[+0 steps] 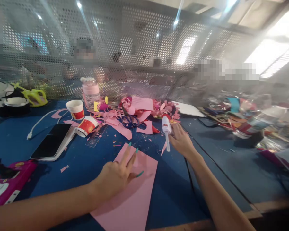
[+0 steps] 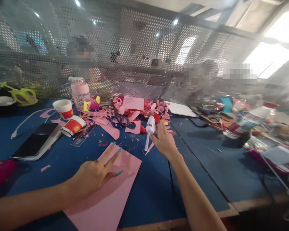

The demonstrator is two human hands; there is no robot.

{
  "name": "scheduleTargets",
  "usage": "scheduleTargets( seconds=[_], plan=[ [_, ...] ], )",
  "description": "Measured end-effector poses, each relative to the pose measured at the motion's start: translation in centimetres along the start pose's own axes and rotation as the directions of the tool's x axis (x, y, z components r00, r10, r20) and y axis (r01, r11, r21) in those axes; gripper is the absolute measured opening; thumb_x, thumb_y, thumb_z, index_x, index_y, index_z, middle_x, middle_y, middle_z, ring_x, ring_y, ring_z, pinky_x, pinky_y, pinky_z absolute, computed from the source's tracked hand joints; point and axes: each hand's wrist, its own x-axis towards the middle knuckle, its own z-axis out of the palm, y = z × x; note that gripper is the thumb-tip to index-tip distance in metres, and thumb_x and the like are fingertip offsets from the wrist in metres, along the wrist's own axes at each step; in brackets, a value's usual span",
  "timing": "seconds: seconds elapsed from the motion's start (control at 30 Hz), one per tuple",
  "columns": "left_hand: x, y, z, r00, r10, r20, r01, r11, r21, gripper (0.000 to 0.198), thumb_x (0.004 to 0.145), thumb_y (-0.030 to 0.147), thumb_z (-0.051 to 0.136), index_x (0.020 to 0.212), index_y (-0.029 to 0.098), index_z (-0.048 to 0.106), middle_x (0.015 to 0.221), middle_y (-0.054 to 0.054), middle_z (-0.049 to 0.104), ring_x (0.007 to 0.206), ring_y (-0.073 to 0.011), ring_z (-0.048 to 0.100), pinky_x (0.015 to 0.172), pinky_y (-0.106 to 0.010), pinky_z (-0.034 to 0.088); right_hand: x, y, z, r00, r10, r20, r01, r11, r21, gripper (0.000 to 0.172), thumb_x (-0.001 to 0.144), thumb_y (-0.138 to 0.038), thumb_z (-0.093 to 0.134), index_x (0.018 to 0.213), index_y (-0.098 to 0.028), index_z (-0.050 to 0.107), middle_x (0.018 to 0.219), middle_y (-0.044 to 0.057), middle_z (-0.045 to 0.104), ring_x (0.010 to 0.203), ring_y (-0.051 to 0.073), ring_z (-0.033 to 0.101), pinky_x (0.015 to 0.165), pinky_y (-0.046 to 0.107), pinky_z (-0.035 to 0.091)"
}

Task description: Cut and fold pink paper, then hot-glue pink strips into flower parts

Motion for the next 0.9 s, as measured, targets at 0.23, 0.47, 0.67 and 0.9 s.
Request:
scheduleTargets(
  seconds=[0.23, 0.47, 0.67, 0.9],
  plan=[
    [1.2, -3.9, -0.8, 0.934, -0.053, -0.354, -0.023, 0.978, -0.207, 0.034, 0.089, 0.025, 0.026, 0.109, 0.013, 0.05, 0.111, -0.011, 0.058, 0.079, -0.0137, 0.062, 0.056, -0.019, 0.047, -0.4, 1.7, 0.7, 0.975, -0.039, 0.22, 0.081, 0.979, -0.188, 0.013, 0.069, -0.019, 0.043, 0.081, -0.019, 0.038, 0.09, 0.009, 0.047, 0.085, 0.022, 0.048, 0.071, 0.034, 0.04],
    [2.5, -6.4, 3.1, 0.946, -0.262, -0.19, 0.231, 0.958, -0.17, 0.031, 0.09, 0.021, 0.024, 0.077, 0.014, 0.051, 0.078, -0.007, 0.057, 0.062, -0.0149, 0.056, 0.051, -0.025, 0.04, -0.7, 2.2, 1.3, 0.963, 0.033, 0.268, 0.051, 0.952, -0.301, 0.015, 0.072, -0.018, 0.044, 0.086, -0.014, 0.046, 0.098, 0.015, 0.049, 0.096, 0.028, 0.043, 0.076, 0.039, 0.036],
    [2.7, -6.6, 3.9, 0.969, -0.229, -0.093, 0.221, 0.971, -0.092, 0.028, 0.09, 0.022, 0.026, 0.083, 0.014, 0.052, 0.081, -0.007, 0.057, 0.063, -0.0152, 0.056, 0.05, -0.024, 0.037, -0.7, -0.8, -1.2, 0.985, -0.106, 0.135, 0.143, 0.941, -0.306, 0.035, 0.075, -0.034, 0.048, 0.103, -0.014, 0.043, 0.105, 0.014, 0.045, 0.095, 0.03, 0.041, 0.075, 0.042, 0.036],
    [2.5, -5.8, 3.6, 0.985, -0.127, -0.113, 0.121, 0.991, -0.055, 0.029, 0.09, 0.02, 0.025, 0.083, 0.013, 0.051, 0.081, -0.009, 0.055, 0.063, -0.0155, 0.055, 0.049, -0.024, 0.036, -0.7, -8.3, 0.0, 0.891, -0.436, 0.128, 0.44, 0.898, -0.003, 0.031, 0.087, -0.043, 0.037, 0.098, -0.017, 0.047, 0.1, 0.01, 0.052, 0.094, 0.023, 0.046, 0.082, 0.034, 0.035]
  ],
)
